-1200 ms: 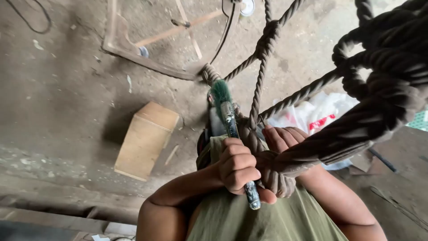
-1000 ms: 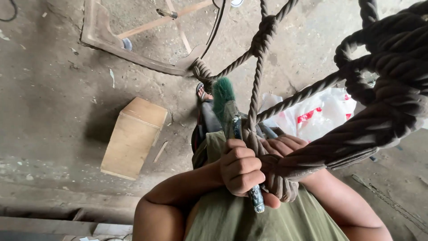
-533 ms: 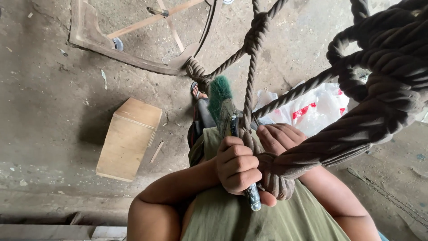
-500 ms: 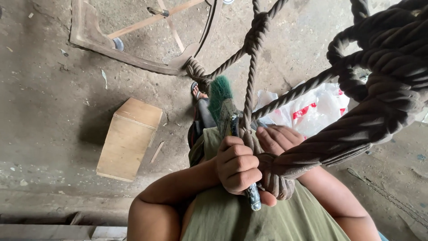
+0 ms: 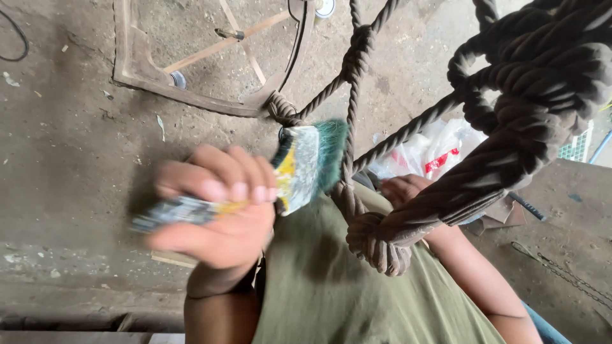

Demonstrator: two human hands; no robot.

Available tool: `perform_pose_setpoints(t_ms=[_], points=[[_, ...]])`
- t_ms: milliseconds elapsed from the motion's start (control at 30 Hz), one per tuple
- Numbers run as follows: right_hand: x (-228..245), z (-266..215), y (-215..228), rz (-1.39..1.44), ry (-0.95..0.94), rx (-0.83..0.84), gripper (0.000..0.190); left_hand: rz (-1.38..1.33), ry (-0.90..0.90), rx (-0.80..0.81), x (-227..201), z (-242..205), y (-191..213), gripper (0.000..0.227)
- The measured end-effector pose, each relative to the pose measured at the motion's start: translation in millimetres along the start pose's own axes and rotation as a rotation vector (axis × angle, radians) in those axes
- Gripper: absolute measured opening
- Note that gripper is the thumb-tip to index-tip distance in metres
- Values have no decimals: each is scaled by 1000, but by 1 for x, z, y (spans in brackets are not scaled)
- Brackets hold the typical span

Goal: The person uses a green brush to scrub a dark, twisted wooden object, likely a chair back or frame, in a workshop. The person holds the object with one hand and scrubs the grooves and knots with the brush in the other hand, moving along the length of the piece.

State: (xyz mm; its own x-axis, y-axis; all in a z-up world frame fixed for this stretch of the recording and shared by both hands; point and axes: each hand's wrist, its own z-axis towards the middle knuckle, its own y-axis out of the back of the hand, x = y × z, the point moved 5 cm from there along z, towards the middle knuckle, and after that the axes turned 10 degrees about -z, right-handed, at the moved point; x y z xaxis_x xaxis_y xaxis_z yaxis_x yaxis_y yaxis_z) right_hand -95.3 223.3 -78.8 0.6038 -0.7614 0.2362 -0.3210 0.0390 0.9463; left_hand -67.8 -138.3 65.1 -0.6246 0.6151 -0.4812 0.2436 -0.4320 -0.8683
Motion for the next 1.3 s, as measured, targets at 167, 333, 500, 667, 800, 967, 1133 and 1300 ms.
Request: perform_pose_setpoints(t_ms=[167, 333, 500, 667, 800, 967, 1133, 1300], points=[[-17, -9, 18, 81, -15, -103, 11, -122, 318, 231, 31, 43, -19, 37], [-40, -5, 31, 194, -64, -222, 7, -192, 379, 377, 86, 54, -22, 46], [-61, -27, 48, 339, -132, -359, 20, 539, 1042, 963, 115, 42, -44, 49], [-71, -38, 52, 463, -177, -475, 32, 105, 651, 690, 84, 69, -37, 40], [-66, -39, 50, 470, -222, -420, 15, 134, 805, 608, 97, 31, -15, 24], [-46, -21, 75, 744, -194, -343, 16, 1450, 140, 773, 38, 31, -29, 35], [-69, -15, 43, 1145, -160, -332, 21, 1730, 543, 284, 39, -55, 12, 23], [-52, -12, -6, 1290, -4, 86, 36, 1667, 761, 418, 102, -173, 34, 11]])
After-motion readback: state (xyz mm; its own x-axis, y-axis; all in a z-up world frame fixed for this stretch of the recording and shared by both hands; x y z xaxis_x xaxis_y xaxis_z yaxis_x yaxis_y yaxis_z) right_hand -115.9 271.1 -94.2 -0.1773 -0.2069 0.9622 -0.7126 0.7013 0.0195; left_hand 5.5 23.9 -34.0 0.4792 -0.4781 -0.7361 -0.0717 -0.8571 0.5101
